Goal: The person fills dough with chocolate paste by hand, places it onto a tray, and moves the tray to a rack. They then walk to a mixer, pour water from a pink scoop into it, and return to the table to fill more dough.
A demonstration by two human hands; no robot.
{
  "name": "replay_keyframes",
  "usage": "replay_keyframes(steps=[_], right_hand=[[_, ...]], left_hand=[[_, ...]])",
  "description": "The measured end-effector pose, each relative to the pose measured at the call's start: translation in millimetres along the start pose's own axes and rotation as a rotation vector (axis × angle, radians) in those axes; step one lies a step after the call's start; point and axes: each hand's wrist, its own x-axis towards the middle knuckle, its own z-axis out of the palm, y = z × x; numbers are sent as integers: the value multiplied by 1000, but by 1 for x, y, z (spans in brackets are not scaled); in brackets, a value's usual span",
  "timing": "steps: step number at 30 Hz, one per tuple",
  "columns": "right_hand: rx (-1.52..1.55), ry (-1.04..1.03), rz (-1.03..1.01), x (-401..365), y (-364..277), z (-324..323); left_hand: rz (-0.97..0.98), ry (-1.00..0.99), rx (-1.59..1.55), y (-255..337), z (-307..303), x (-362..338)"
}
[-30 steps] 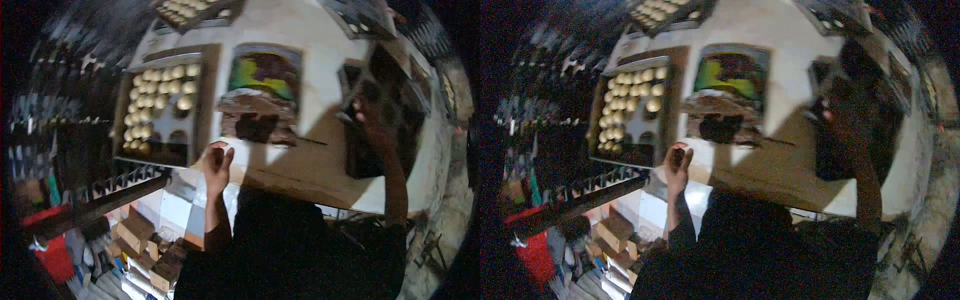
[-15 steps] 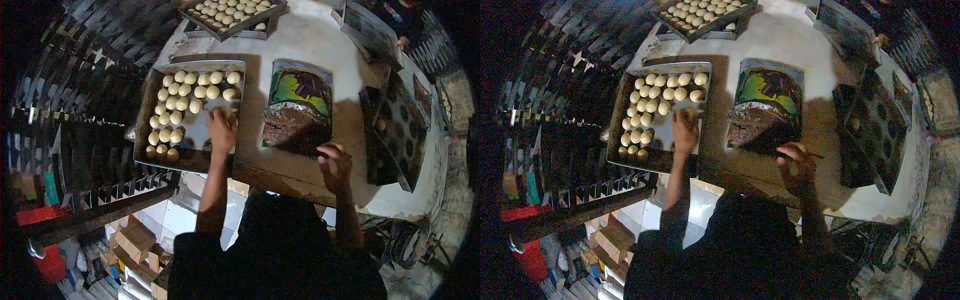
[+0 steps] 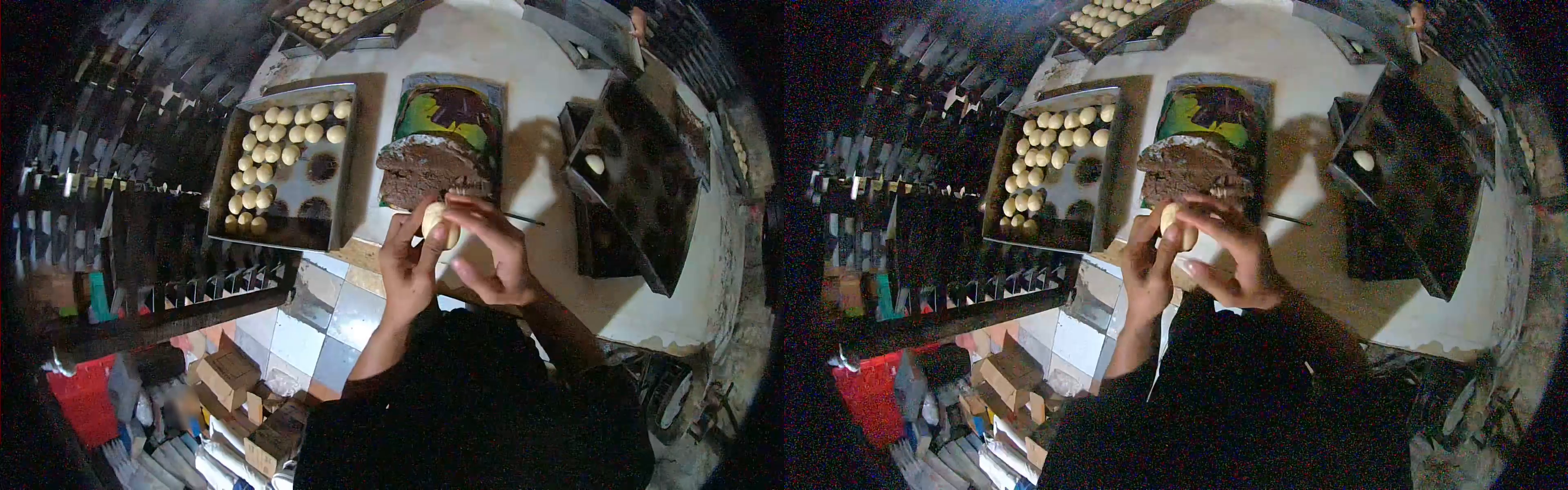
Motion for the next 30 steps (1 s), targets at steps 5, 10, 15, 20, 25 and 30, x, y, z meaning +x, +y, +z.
replay_keyframes(steps=[5,10,15,20,25,30], right_hand=[[33,217,44,-27,-14,-1],[69,386,153,-48,6,42],[-141,212,150,-47,13,95],[-2,9,112,-74,9,138],[-404,88,385,-99,125,88],[-1408,-153,286,-109,181,-8]], left_hand=[[444,93,138,-20,44,-51],[89,-181,48,-13,30,-55],[-166,-47,-279,-33,-41,-74],[-423,-67,-615,-83,-91,-118],[-595,-79,-765,-71,-133,-128],[-503,-51,-806,-79,-151,-106]])
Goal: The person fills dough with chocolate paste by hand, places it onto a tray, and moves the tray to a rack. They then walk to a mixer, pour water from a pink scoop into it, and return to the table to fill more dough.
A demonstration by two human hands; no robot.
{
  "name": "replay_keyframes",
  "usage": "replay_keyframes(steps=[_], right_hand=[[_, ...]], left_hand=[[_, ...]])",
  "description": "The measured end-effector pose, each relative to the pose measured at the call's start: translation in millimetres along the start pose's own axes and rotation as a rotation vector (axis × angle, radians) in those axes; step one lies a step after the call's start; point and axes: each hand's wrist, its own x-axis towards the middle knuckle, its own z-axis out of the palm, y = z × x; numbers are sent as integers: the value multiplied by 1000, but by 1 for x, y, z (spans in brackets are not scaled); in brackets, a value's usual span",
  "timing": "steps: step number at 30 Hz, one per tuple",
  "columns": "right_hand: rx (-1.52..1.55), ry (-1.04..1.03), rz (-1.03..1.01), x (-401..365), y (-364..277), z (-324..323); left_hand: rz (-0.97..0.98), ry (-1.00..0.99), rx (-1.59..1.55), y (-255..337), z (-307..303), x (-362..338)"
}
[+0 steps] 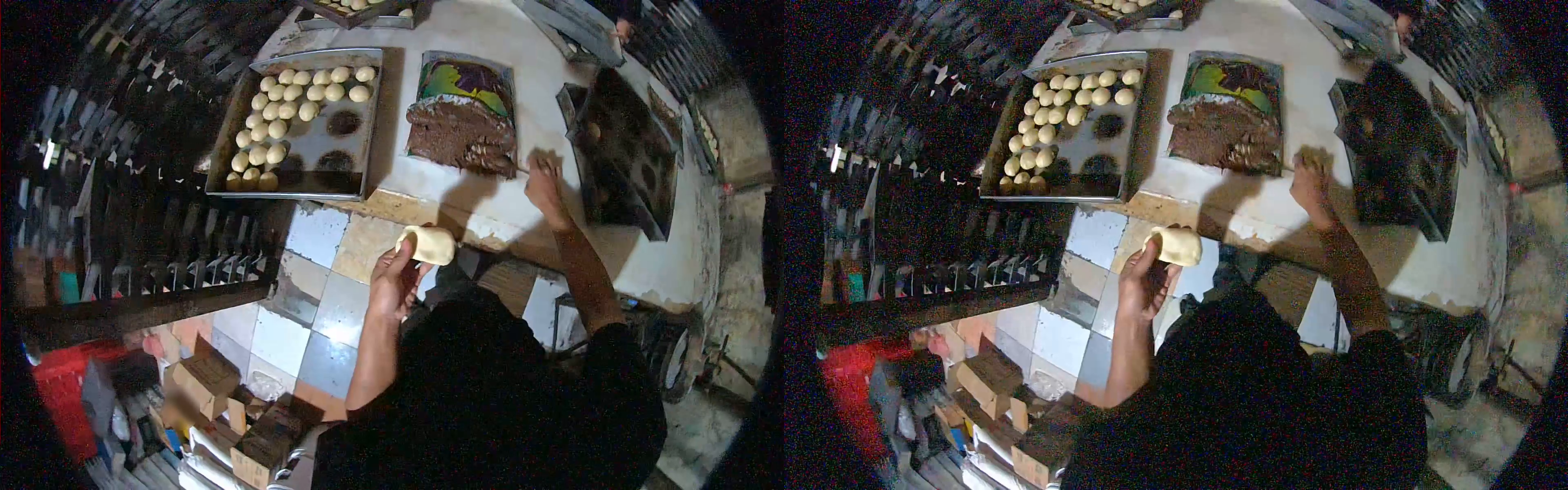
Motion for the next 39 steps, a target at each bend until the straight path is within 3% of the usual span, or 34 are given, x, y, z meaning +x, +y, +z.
replay_keyframes(steps=[2,4,5,7,9,11,13,16,18,20,21,24,25,28,31,36,39], right_hand=[[160,-204,-191,-1,23,16],[249,-367,-154,-4,21,12],[256,-429,-20,-9,8,-7],[292,-407,87,1,-10,-26],[349,-240,36,11,-11,-27],[2120,-345,477,6,-3,42],[2365,-362,475,12,-2,61],[375,-362,-66,46,-21,-3],[669,-240,-473,49,15,57],[1357,-566,-463,65,30,46],[1492,-799,-257,74,32,-10],[1317,-677,-155,66,24,-59],[1420,-311,-285,49,14,-38],[1274,8,-283,24,-2,-7],[857,-226,-234,19,16,-26],[475,-37,-170,19,29,-28],[721,109,-128,26,-3,-45]], left_hand=[[62,-2,24,7,-2,14],[93,73,64,11,-12,24],[138,94,77,14,-9,29],[180,70,58,18,-3,43],[204,59,75,21,10,55],[196,48,72,17,21,72],[179,23,25,13,30,91],[207,104,122,-2,42,116],[212,166,106,-16,54,132],[165,251,66,-32,45,156],[162,236,38,-40,47,166],[28,64,28,-52,74,183],[-73,92,-2,-56,84,189],[-158,63,-22,-50,110,189],[-108,-24,21,-54,87,200],[43,3,-13,-39,92,179],[100,-68,-51,-23,103,162]])
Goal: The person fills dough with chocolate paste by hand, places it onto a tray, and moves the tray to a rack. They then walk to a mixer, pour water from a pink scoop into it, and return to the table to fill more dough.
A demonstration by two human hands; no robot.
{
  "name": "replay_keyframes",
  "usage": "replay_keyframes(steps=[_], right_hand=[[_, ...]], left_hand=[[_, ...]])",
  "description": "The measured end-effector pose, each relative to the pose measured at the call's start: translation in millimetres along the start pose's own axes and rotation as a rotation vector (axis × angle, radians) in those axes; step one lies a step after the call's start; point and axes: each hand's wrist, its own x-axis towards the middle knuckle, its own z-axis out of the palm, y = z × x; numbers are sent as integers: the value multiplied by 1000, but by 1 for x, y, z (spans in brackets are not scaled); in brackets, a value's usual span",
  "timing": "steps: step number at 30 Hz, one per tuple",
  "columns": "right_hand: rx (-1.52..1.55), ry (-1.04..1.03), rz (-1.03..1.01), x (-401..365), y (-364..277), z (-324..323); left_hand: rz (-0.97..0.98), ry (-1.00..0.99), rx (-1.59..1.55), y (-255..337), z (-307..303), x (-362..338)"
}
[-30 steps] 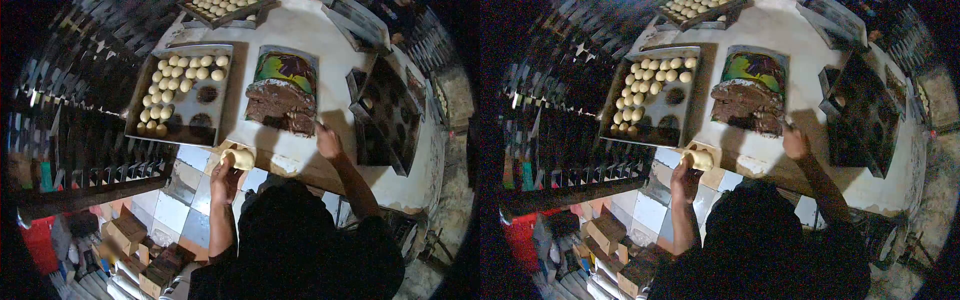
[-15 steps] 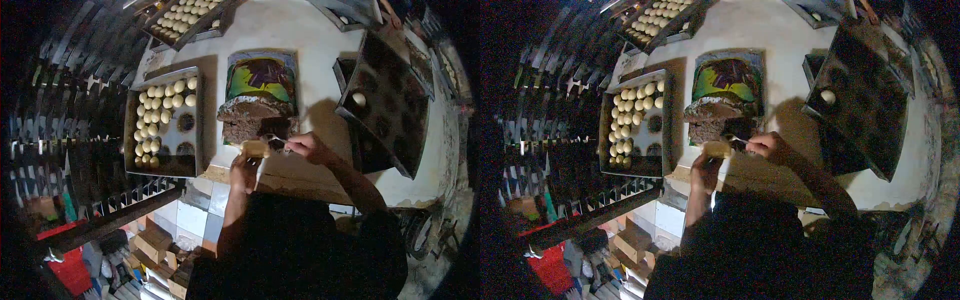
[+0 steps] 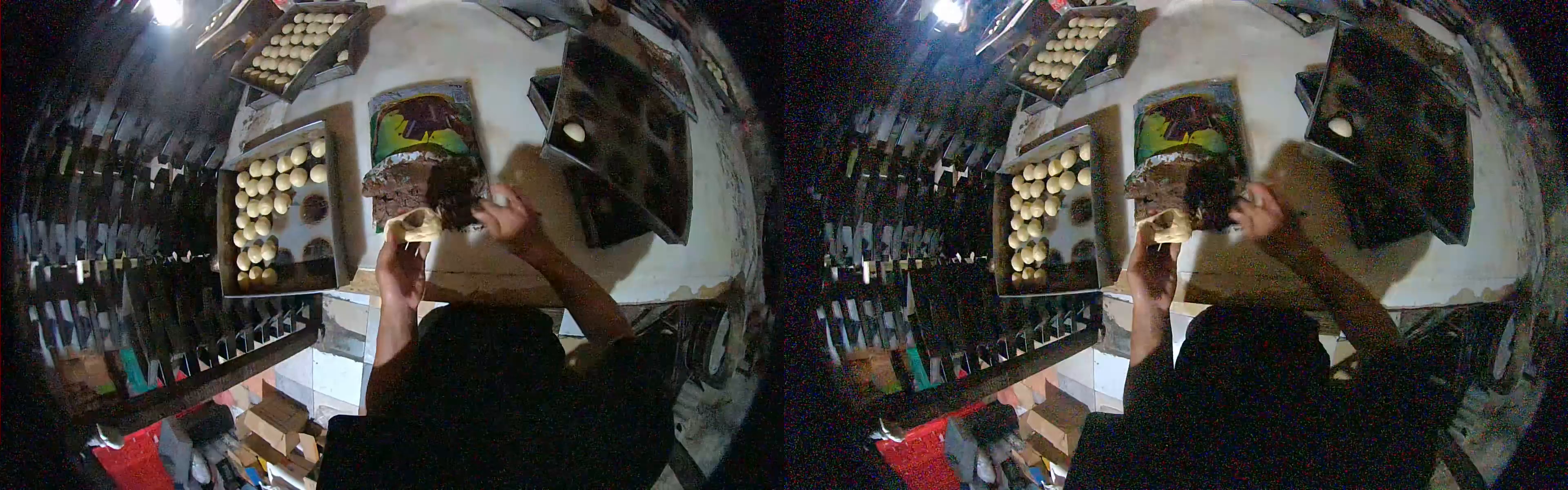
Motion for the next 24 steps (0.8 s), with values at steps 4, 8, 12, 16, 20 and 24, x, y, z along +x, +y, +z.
replay_keyframes(steps=[4,8,12,16,20,24], right_hand=[[718,-11,210,48,-131,-24],[365,137,-58,53,-223,-27],[443,274,-233,34,-278,-22],[640,-13,-113,9,-323,-45],[1196,-225,305,-18,-341,-35],[649,-63,-182,-25,-364,-47]], left_hand=[[254,-58,337,-3,4,-28],[785,-72,1007,15,4,-83],[720,-16,565,64,-17,-144],[799,-195,496,92,-63,-187],[1023,-144,868,91,-82,-220],[1253,50,1332,94,-77,-238]])
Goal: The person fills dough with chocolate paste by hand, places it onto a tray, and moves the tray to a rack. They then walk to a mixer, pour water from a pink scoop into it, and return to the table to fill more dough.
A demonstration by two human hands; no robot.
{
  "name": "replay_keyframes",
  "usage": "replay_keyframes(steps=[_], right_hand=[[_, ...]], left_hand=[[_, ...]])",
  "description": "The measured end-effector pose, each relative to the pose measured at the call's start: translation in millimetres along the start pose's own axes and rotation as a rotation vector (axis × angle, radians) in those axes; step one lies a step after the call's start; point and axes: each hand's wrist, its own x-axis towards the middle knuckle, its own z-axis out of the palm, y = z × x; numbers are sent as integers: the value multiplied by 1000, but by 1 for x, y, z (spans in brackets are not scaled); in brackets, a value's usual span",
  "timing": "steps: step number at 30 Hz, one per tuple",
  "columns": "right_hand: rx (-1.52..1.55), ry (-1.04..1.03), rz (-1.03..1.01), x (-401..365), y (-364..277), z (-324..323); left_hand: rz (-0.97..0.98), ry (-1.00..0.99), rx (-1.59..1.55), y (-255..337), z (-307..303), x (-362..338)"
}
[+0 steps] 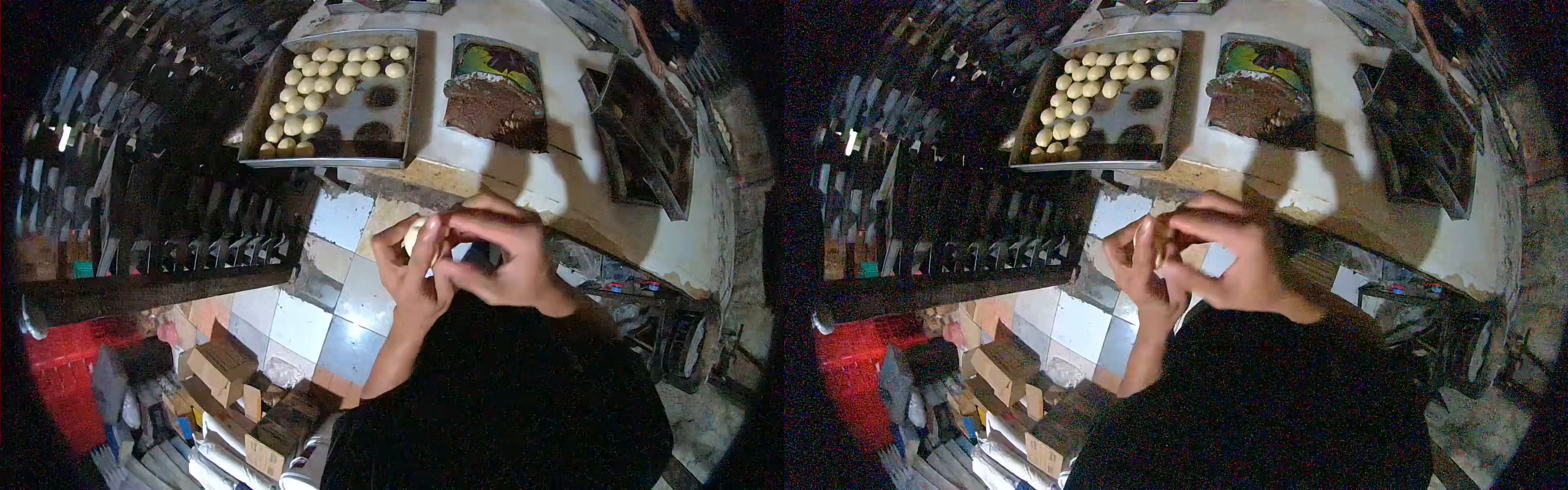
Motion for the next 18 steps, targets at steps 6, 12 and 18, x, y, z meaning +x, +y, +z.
replay_keyframes(steps=[6,12,18], right_hand=[[-204,63,-200,-8,0,-8],[153,159,168,-14,11,-71],[-103,327,-66,-33,42,-150]], left_hand=[[-323,35,-439,24,9,16],[-249,-91,-978,24,71,13],[-197,97,-662,78,183,59]])
